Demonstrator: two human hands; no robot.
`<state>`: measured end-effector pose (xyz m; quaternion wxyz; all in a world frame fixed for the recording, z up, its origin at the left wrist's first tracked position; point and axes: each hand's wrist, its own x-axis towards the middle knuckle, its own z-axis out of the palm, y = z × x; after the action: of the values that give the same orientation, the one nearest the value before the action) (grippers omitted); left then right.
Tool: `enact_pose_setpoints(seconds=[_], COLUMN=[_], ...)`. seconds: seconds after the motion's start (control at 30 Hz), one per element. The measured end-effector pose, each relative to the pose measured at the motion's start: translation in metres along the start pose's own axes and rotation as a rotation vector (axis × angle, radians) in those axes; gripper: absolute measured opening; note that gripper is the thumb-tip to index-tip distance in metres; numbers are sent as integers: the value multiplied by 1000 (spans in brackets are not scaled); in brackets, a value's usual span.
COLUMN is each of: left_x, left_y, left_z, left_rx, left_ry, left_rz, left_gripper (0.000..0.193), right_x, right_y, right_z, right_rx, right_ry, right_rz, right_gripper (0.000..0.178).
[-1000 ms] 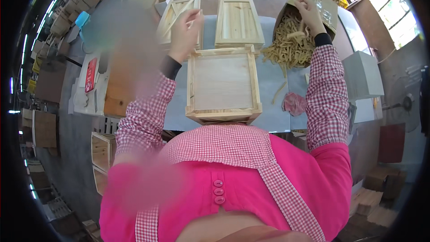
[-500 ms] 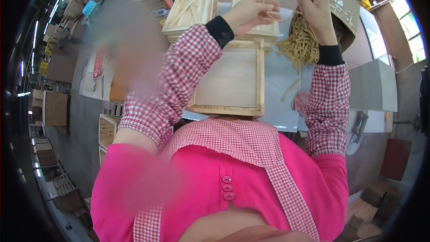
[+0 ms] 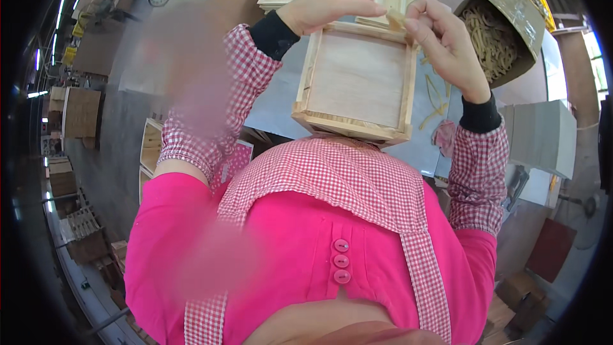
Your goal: Assembling and applying glue to wooden box components in a workshop.
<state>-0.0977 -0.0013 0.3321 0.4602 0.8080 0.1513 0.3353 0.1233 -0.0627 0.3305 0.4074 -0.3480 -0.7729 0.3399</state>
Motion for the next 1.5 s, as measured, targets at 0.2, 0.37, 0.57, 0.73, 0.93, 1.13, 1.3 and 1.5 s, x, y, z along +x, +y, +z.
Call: enact_pose_setpoints(seconds=[0.2,0.37,0.57,0.73,0.93,1.13,1.3,1.5], left_x=[-38,-59,-91,-125,-165,-191,-213,-237], left_y=[27,31,-34,-65,5,14,10,-10], left_z=[-8,-39,-89,-75,-25,2,19,24], left_rx=[-460,-77,657,704,592,373,435,913], left_ry=[-149,-421,-57,-3,61,-28,43,147], left_rz=[-350,-641,-175,-203,-197,-304,-288,117], left_gripper=[19,17,31,27,17,34,36,24], right_x=[5,-5,-24,-54,-93,-120,-138,-157], right_y=[-22,-19,52,83,17,-9,-11,1], right_z=[18,8,-42,-34,1,37,62,88], right_rx=[-60,-167,-610,-600,-439,-280,-393,-513], right_ry=[-74,-123,-126,-35,-128,-216,-92,32], right_rz=[-40,113,-102,58,58,280,162,-94], right_gripper=[10,14,31,36,33,33,34,35])
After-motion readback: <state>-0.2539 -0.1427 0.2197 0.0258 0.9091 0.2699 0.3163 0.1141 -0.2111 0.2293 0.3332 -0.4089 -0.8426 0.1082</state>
